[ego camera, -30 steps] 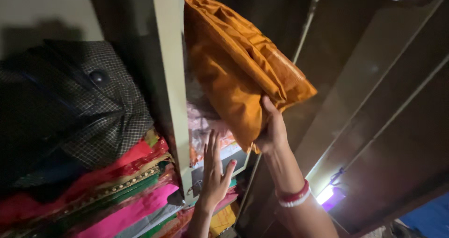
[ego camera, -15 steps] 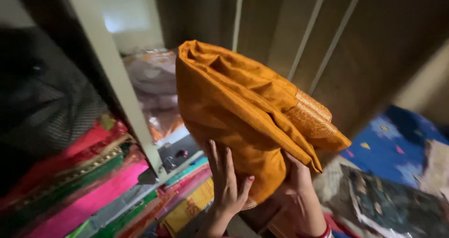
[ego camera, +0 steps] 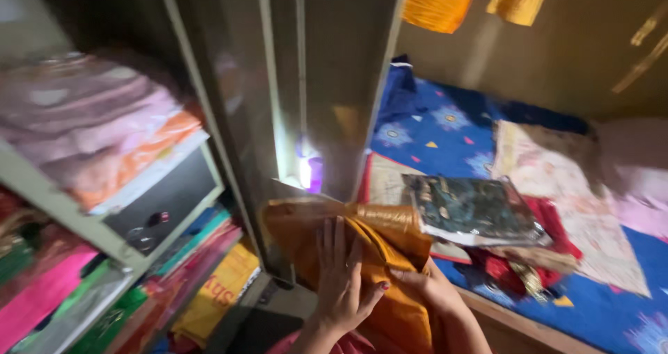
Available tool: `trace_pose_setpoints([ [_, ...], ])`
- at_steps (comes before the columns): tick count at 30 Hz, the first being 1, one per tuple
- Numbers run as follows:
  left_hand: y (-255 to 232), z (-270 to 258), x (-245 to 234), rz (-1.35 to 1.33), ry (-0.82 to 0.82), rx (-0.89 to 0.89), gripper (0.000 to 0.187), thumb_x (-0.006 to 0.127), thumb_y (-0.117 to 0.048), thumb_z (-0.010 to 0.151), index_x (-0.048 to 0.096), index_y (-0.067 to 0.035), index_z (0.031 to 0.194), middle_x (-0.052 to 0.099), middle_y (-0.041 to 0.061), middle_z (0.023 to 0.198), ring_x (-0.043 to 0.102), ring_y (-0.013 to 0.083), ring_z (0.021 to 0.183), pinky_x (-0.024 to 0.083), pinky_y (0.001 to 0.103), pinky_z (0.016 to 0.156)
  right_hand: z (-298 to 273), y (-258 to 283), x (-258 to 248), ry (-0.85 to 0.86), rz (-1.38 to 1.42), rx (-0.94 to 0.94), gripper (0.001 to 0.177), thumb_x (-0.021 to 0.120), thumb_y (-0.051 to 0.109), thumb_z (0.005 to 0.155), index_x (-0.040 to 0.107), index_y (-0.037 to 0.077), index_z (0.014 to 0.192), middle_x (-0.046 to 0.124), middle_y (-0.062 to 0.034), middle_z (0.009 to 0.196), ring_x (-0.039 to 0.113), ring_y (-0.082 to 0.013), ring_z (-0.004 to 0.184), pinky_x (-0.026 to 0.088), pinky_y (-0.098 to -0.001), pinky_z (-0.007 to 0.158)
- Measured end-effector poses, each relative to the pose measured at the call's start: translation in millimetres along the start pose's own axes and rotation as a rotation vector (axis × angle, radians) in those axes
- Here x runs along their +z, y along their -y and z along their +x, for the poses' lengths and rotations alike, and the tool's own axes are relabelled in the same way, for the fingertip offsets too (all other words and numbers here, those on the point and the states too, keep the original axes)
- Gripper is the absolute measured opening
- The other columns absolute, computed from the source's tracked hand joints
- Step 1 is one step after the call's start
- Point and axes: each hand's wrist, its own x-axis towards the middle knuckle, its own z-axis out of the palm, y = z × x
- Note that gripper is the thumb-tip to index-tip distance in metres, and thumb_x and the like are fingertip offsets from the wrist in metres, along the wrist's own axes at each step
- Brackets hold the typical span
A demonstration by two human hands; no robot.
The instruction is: The person removes various folded clothes and fabric bundles from a wardrobe and places them onto a nearby bed. The person handles items one at a time, including a sack, a red patterned cloth, a blue cloth, and several wrapped bundles.
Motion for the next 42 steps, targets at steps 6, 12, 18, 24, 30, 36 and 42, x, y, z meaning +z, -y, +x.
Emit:
trace_pose_setpoints([
  [6,-29.2,19.2,17.0,-0.276,0.275,0.005,0.107,0.083,-0.040,0.074,0.027,-0.005,0.159,0.032,0.024,0.162,0.027,0.0458,0.153,0.018,0.059,0.126,-84.1,22.1,-37.6,0.075,-0.221,0.086,0.048,0.081,0.010,0.077,0.071,0.001,0.124,0.079,-0.0076,0.111,0.070,-0.0154,0.101,0.054,-0.0298,0.090],
  [12,-48.4,36.7,50.2,-0.773,0.823,-0.325,0.056,0.085,-0.021,0.074,0.066,-0.006,0.125,0.074,0.015,0.114,0.072,0.0276,0.110,0.053,0.036,0.092,-117.4,4.2,-94.2,0.154,-0.540,0.051,0.037,0.082,0.011,0.077,0.076,-0.001,0.111,0.082,-0.0053,0.094,0.071,-0.0114,0.087,0.058,-0.0304,0.082],
  [18,-69.6,27.1,95.1,-0.786,0.651,-0.249,0.025,0.084,-0.010,0.068,0.073,-0.001,0.088,0.072,0.017,0.082,0.074,0.0343,0.080,0.056,0.036,0.067,-131.3,2.4,-121.2,-0.024,-0.490,0.089,0.039,0.087,0.010,0.074,0.077,-0.001,0.110,0.083,-0.0064,0.094,0.072,-0.0120,0.088,0.058,-0.0291,0.084],
  [24,-65.1,58.7,131.8,-0.740,0.562,-0.199,0.023,0.084,-0.008,0.066,0.074,-0.004,0.086,0.071,0.016,0.079,0.072,0.0342,0.074,0.052,0.035,0.062,-130.3,-2.6,-147.4,-0.218,-0.489,0.026,0.060,0.090,0.007,0.064,0.072,0.007,0.121,0.080,-0.0016,0.100,0.068,-0.0085,0.092,0.057,-0.0291,0.086],
  [30,-21.9,119.3,168.0,-0.770,0.414,-0.130,0.024,0.084,-0.005,0.067,0.070,0.001,0.085,0.069,0.016,0.077,0.069,0.0282,0.070,0.052,0.034,0.064,-90.6,-6.8,-200.6,-0.445,-0.729,0.065,0.039,0.088,0.008,0.068,0.075,0.002,0.104,0.081,-0.0084,0.083,0.067,-0.0097,0.079,0.060,-0.0322,0.076],
  [36,54.0,190.2,232.2,-0.845,0.268,-0.306,0.024,0.084,-0.003,0.073,0.074,-0.005,0.095,0.077,0.002,0.085,0.070,0.0118,0.075,0.056,0.026,0.071,-8.6,65.7,-243.5,-0.760,-0.971,0.006,0.053,0.074,-0.003,0.066,0.076,0.013,0.116,0.080,-0.0118,0.089,0.078,-0.0194,0.080,0.060,-0.0349,0.072],
  [42,109.2,248.8,286.8,-0.827,-0.076,-0.147,0.036,0.078,0.008,0.085,0.067,-0.006,0.116,0.071,0.008,0.112,0.068,0.0199,0.106,0.050,0.033,0.107,73.4,161.3,-221.1,-0.964,-1.276,-0.644,0.047,0.077,0.000,0.070,0.078,0.015,0.115,0.077,-0.0091,0.100,0.071,-0.0274,0.087,0.056,-0.0369,0.078],
])
